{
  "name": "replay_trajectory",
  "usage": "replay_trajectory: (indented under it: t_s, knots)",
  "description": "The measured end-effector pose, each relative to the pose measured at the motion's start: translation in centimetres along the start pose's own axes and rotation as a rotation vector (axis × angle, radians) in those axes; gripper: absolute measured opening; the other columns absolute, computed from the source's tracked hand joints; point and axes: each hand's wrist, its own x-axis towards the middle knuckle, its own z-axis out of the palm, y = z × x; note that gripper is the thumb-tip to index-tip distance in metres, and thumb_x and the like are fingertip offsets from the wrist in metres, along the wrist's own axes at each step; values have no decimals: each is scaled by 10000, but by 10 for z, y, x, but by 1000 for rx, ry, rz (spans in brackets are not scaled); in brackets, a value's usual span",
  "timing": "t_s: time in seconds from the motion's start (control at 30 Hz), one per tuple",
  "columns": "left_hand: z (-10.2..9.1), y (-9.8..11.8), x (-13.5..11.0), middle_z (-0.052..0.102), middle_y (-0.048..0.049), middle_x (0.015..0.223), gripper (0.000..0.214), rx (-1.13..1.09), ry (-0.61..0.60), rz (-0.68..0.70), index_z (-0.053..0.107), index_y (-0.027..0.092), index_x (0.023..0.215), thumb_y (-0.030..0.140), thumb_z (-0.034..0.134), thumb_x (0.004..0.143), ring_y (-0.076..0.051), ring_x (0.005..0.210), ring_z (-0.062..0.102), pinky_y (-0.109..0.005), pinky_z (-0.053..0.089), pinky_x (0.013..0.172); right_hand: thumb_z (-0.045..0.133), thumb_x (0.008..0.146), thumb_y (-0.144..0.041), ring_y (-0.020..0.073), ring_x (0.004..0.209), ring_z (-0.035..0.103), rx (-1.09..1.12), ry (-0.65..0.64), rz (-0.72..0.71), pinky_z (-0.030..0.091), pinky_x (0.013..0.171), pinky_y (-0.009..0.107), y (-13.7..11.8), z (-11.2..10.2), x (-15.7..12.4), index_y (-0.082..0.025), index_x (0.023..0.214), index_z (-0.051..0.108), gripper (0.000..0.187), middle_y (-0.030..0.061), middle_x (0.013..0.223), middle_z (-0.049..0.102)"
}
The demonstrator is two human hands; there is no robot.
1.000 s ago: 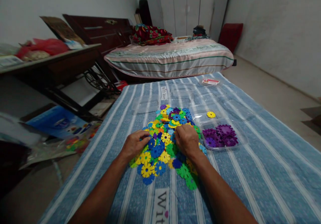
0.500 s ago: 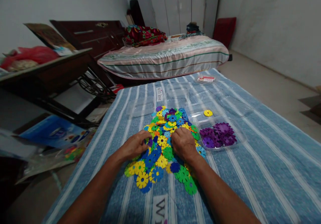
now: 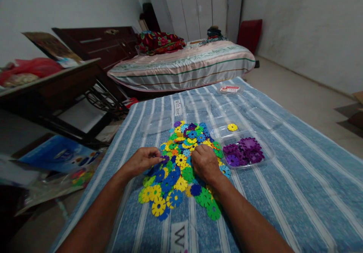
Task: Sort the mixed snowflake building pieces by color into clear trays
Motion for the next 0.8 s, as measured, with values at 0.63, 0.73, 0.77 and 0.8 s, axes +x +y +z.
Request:
replay_trajectory:
  t_s: [0.63, 0.73, 0.77, 0.8]
  knots:
    - [72, 66, 36, 676, -75, 915, 100, 395, 199, 361, 659, 162, 850, 203, 573, 817, -216, 916, 627, -363, 494, 875, 494, 892, -162, 198, 782, 486, -8, -24, -10, 360, 709, 325, 1, 4, 0, -193, 759, 608, 178, 63, 795, 598]
    - [75, 32, 20, 643, -137, 1126, 139, 556, 183, 392, 658, 155, 919, 227, 600, 815, -289, 1111, 570, -452, 441, 988, 495, 891, -156, 195, 780, 480, -11, -20, -10, 354, 707, 322, 1, 2, 1, -194, 739, 596, 186, 60, 787, 590]
    - [77, 22, 15, 620, -149, 1184, 153, 573, 194, 390, 655, 156, 936, 244, 594, 827, -302, 1151, 550, -470, 430, 1005, 497, 890, -154, 194, 784, 480, -8, -22, -9, 355, 711, 321, 1, 2, 1, -195, 733, 593, 188, 60, 787, 589]
    - [78, 13, 11, 601, -155, 1223, 154, 581, 207, 384, 652, 158, 935, 258, 581, 841, -308, 1178, 535, -480, 422, 1016, 499, 889, -153, 194, 788, 480, -5, -25, -7, 356, 715, 320, 1, 2, 1, -196, 730, 591, 189, 60, 790, 589]
